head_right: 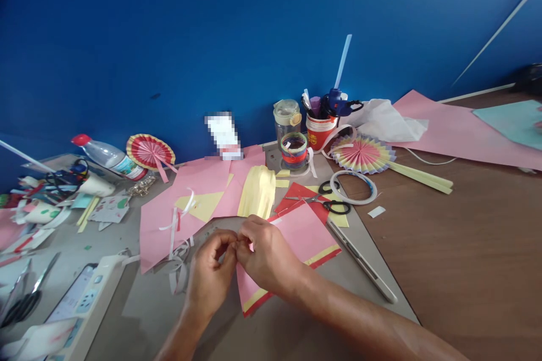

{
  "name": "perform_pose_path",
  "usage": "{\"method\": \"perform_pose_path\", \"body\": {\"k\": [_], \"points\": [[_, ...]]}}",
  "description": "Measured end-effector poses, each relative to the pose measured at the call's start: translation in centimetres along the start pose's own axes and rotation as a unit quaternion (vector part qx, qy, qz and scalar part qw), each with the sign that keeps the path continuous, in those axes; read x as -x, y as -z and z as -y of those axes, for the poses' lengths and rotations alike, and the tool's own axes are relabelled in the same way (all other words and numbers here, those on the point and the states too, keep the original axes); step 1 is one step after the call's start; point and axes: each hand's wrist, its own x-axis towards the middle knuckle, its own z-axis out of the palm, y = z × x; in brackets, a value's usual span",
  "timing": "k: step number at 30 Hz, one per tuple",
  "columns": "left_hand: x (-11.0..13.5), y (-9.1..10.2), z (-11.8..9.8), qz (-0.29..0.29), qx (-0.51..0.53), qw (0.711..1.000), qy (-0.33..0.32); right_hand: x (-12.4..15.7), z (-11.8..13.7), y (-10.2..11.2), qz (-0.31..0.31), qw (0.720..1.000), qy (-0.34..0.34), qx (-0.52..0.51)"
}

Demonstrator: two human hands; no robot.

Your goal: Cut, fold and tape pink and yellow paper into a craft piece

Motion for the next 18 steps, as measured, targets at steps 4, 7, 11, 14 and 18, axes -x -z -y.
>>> {"method": "perform_pose_path", "body": {"k": [4,7,11,14,18], "points": [[-0.04,0.13,-0.22,-0.004,-0.008,1.0,-0.01,0.07,0.12,0.15,0.013,0.999,-0.037,-0.006],[0.05,0.11,-0.3,-0.022,-0.024,0.999,-0.036,0.0,0.33,0.28,0.022,0.998,-0.066,-0.004],[0.27,-0.04,-0.21,-0.03,-0.042,0.997,-0.063,-0.18,0.71,0.32,0.014,0.998,-0.063,0.0],[0.34,-0.11,-0.12,-0.027,-0.046,0.996,-0.067,-0.2,0.86,0.23,0.004,0.999,-0.051,-0.003],[0.26,-0.15,-0.09,-0.02,-0.034,0.998,-0.051,-0.07,0.77,0.09,-0.005,0.999,-0.043,-0.014]]}}
